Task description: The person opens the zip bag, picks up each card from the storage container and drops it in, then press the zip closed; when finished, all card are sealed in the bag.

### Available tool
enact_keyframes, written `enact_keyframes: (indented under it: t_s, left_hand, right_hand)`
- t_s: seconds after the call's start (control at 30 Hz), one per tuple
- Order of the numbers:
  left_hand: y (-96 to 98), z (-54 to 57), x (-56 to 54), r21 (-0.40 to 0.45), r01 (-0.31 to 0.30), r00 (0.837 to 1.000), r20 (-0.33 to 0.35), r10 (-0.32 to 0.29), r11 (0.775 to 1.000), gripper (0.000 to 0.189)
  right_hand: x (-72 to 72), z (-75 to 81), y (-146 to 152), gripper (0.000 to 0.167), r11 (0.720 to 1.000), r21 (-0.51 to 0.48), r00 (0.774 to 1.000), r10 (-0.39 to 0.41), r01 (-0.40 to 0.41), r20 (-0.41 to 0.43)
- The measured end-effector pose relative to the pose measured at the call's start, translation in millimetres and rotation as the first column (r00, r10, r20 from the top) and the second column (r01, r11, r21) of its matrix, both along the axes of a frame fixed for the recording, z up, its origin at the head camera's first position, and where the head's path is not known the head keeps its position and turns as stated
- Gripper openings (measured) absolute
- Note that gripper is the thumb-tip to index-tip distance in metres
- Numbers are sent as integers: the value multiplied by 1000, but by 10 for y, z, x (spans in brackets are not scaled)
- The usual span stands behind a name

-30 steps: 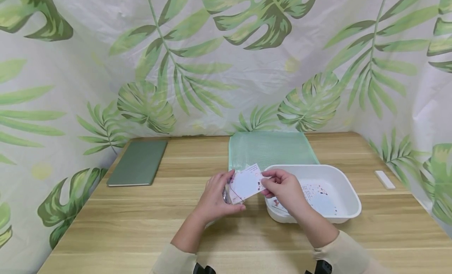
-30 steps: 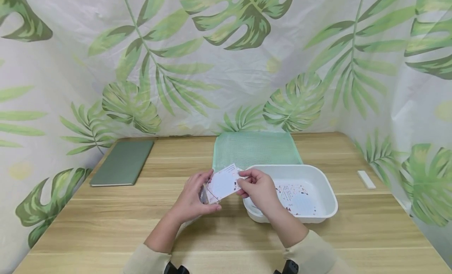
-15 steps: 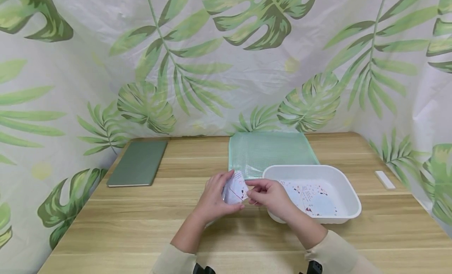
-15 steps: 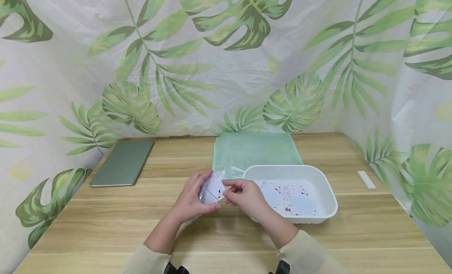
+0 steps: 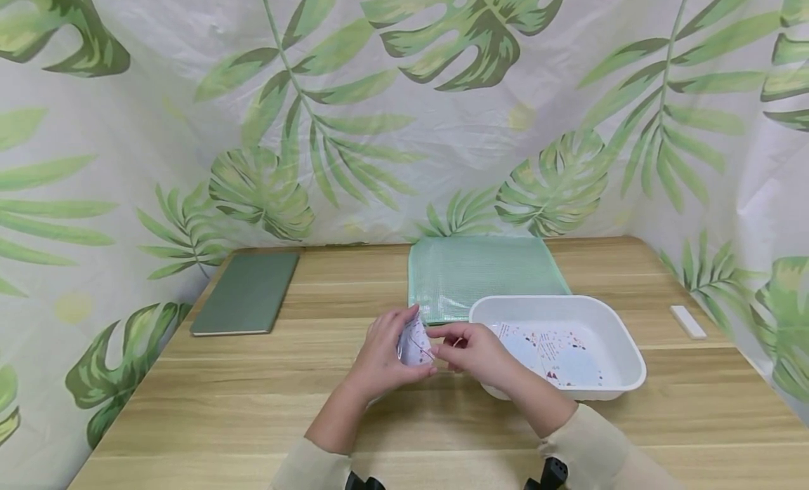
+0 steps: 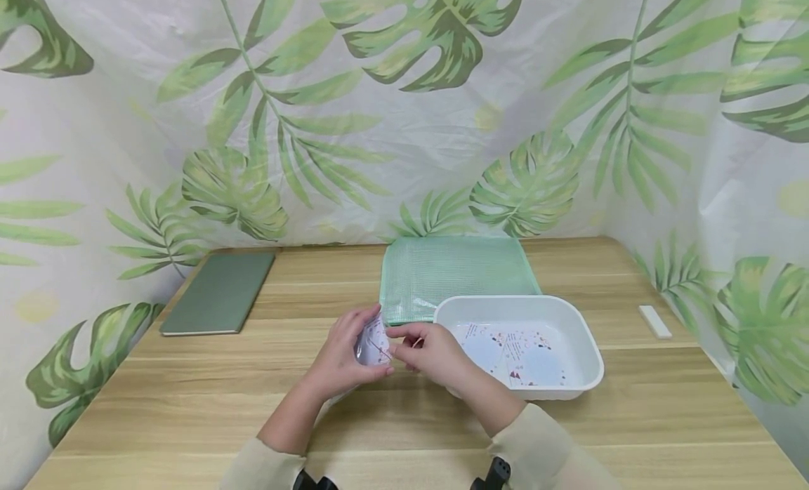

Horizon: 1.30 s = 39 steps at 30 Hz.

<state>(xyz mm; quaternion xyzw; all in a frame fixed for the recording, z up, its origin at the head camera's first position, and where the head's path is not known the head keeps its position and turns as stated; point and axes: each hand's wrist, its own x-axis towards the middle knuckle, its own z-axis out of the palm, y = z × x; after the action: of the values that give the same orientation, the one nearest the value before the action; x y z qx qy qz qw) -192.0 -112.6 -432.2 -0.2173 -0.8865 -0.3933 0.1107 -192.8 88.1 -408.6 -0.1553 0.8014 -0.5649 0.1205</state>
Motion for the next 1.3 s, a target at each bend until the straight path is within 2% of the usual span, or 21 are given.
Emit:
enact_keyframes:
  t_s: [0.1, 0.27, 0.4, 0.5, 0.6, 0.7, 0.8, 0.93, 1.07, 1.2, 1.3]
  left_hand:
    - [-2, 0, 0, -2, 0, 1000, -3, 0, 1000, 99]
    - [-9, -2, -10, -11, -5, 1000, -3, 5, 1000, 101]
    - [-9, 3, -13, -3, -4, 1000, 9, 5, 1000, 102]
    - [-8, 5, -14, 0, -3, 1000, 12, 3, 1000, 102]
    - [-6, 5, -11, -1, -1, 1000, 13, 1, 1000, 102]
    - [-1, 6, -7, -6, -2, 1000, 13, 2, 1000, 102]
    - [4, 11, -7, -12, -4, 1000, 14, 4, 1000, 102]
    - [1, 14, -8, -12, 0, 1000, 16, 1, 1000, 101]
    - [2, 17, -8, -9, 4, 1000, 15, -4, 1000, 101]
    - [-1, 20, -7, -13, 6, 1000, 17, -6, 1000, 101]
    - [-5, 19, -6, -13, 7, 1000, 19, -7, 1000, 100]
  right_hand:
    - [-22, 44, 86, 35, 1000, 24, 1000, -12, 12, -20]
    - [-131, 148, 359, 34, 992, 58, 993, -105, 108, -52]
    - [-306, 156, 667, 36, 972, 172, 987, -153, 160, -52]
    - [-443, 88, 890, 38, 924, 350, 988, -145, 154, -50]
    - [-540, -20, 1052, 40, 845, 523, 994, -100, 113, -52]
    - [-589, -126, 1140, 47, 785, 615, 997, -62, 77, -45]
    - [-600, -193, 1175, 57, 754, 654, 998, -56, 62, -30]
    - [-588, -228, 1162, 58, 735, 675, 998, -52, 66, -40]
    - [-580, -239, 1152, 53, 724, 686, 998, -44, 70, -55]
    - [-585, -230, 1160, 41, 725, 684, 997, -74, 80, -39]
    - [-593, -213, 1181, 30, 738, 667, 993, -114, 106, -32]
